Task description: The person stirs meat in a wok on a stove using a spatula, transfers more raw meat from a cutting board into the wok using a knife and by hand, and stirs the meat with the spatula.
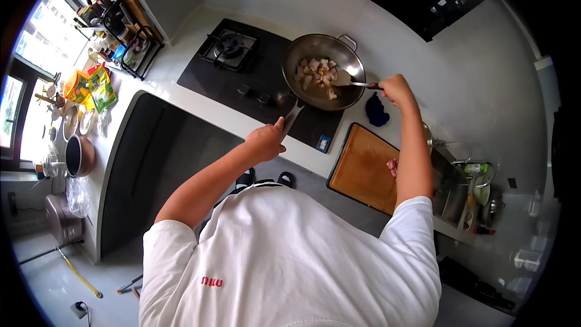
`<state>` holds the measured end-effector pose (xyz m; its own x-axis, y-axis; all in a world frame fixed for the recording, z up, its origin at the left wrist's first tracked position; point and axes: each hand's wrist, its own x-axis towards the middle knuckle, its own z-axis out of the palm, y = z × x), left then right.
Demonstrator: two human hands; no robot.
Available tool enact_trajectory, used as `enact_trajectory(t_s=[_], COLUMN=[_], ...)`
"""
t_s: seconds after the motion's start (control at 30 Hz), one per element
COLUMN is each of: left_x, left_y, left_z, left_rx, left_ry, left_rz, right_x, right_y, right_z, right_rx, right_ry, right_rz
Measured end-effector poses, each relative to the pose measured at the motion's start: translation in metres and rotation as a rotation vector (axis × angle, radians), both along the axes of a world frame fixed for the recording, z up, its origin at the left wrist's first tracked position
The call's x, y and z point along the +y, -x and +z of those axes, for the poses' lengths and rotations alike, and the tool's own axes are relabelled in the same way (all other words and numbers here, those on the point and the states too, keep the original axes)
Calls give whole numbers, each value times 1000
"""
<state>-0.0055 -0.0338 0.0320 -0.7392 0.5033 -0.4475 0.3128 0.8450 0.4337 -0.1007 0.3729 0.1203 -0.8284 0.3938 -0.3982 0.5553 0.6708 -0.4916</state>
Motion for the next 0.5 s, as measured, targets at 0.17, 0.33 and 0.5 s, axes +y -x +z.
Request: enact_trajectory(t_s=[0.17, 0.33, 0.5], left_x=[-1, -2, -4], left_y=[1, 1, 2], left_z=[-6, -2, -2], left_rx=[14, -12, -34], left_ry=[-12, -20, -51], left_rz=[-2, 7, 8], right_x=[-23, -12, 2], right_y=[10, -10, -16], right_z=[-18, 45, 26], right_rx=[267, 75, -86], right_ry=[-27, -116, 186], right_rz=[266, 241, -42])
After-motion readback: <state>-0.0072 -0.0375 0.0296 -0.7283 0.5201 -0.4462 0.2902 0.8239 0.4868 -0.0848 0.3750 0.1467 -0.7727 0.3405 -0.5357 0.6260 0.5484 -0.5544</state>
